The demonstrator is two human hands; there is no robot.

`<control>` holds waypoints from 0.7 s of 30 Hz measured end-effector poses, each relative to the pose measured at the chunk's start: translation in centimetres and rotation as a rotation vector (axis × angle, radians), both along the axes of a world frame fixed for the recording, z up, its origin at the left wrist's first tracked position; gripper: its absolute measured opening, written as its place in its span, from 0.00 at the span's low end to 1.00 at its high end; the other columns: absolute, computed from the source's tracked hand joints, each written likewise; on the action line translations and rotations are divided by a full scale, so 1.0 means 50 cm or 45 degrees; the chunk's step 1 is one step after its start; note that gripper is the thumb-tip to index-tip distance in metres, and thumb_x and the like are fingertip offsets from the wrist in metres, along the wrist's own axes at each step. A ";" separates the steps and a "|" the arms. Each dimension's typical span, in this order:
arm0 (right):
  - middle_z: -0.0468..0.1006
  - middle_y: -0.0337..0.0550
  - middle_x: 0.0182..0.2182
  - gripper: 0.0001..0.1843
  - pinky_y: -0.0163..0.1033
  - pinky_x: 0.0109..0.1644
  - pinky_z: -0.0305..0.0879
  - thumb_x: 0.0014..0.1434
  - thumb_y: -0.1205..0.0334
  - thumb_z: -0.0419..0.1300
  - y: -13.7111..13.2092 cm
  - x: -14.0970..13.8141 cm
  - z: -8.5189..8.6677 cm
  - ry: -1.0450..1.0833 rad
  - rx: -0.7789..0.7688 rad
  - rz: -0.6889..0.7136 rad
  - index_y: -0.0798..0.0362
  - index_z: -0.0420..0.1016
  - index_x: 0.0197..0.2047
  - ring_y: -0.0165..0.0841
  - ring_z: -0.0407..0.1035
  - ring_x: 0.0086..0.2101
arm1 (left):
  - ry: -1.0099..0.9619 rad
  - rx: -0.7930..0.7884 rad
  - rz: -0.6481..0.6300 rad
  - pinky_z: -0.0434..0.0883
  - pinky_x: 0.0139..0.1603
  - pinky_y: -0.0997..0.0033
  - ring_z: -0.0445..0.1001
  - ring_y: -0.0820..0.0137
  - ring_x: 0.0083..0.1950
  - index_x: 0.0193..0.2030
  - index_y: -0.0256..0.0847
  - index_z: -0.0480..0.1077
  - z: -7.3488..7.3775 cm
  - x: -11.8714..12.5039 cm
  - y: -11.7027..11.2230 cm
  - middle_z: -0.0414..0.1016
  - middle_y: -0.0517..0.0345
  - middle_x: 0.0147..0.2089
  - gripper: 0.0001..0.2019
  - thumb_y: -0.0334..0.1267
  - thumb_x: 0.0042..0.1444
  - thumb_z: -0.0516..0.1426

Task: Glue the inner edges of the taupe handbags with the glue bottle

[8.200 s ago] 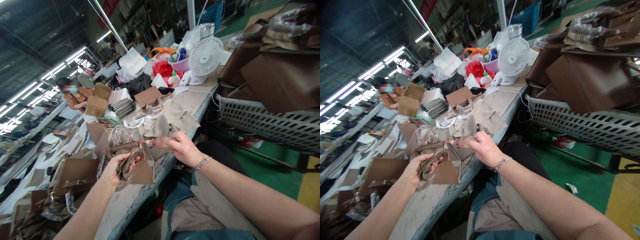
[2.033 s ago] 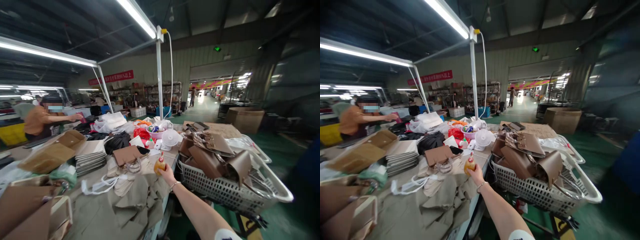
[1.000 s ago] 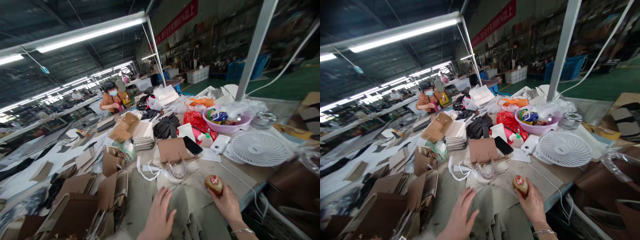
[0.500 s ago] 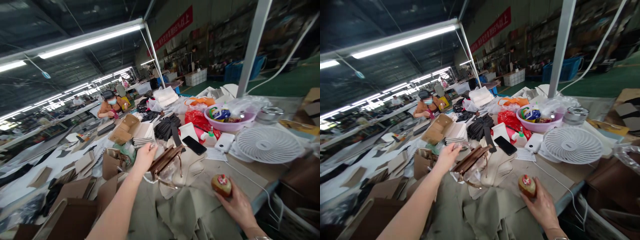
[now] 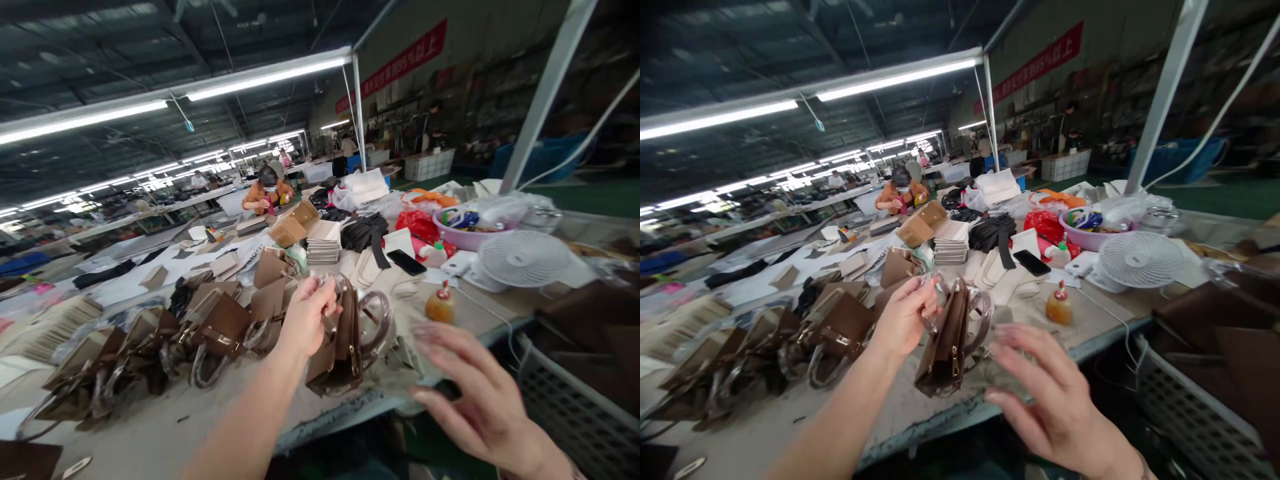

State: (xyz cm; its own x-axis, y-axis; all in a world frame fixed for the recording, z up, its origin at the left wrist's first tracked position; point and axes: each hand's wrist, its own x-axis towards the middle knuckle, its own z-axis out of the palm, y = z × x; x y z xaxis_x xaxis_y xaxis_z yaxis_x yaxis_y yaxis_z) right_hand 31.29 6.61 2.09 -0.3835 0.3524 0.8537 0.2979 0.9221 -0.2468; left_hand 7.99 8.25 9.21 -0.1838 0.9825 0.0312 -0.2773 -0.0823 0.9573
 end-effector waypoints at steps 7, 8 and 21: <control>0.76 0.47 0.33 0.19 0.52 0.50 0.65 0.52 0.49 0.67 -0.145 -0.126 -0.009 -0.791 -0.456 -0.271 0.56 0.73 0.39 0.43 0.70 0.37 | 0.137 0.025 -0.017 0.71 0.36 0.74 0.55 0.80 0.23 0.36 0.39 0.66 -0.076 0.036 -0.149 0.58 0.70 0.23 0.10 0.44 0.57 0.59; 0.76 0.47 0.32 0.20 0.51 0.47 0.65 0.51 0.48 0.67 -0.160 -0.139 -0.029 -0.845 -0.515 -0.323 0.56 0.73 0.36 0.44 0.70 0.37 | 0.156 0.013 -0.023 0.72 0.37 0.73 0.56 0.80 0.23 0.37 0.39 0.66 -0.089 0.038 -0.164 0.59 0.70 0.24 0.10 0.44 0.57 0.59; 0.80 0.48 0.34 0.09 0.38 0.40 0.64 0.54 0.64 0.57 -0.250 -0.189 -0.143 -1.081 -0.847 -0.261 0.55 0.79 0.35 0.40 0.75 0.36 | 0.909 0.090 -0.232 0.64 0.32 0.73 0.67 0.72 0.30 0.41 0.41 0.70 -0.216 0.007 -0.286 0.68 0.63 0.30 0.07 0.39 0.58 0.54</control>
State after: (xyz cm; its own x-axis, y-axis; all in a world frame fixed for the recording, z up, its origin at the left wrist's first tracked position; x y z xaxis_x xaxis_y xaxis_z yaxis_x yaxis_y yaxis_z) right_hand 21.83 -5.90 -5.08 -0.6381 0.7686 -0.0453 0.7385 0.5943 -0.3186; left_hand 8.33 -6.04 -1.59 0.0708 0.9867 0.1466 0.3957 -0.1627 0.9039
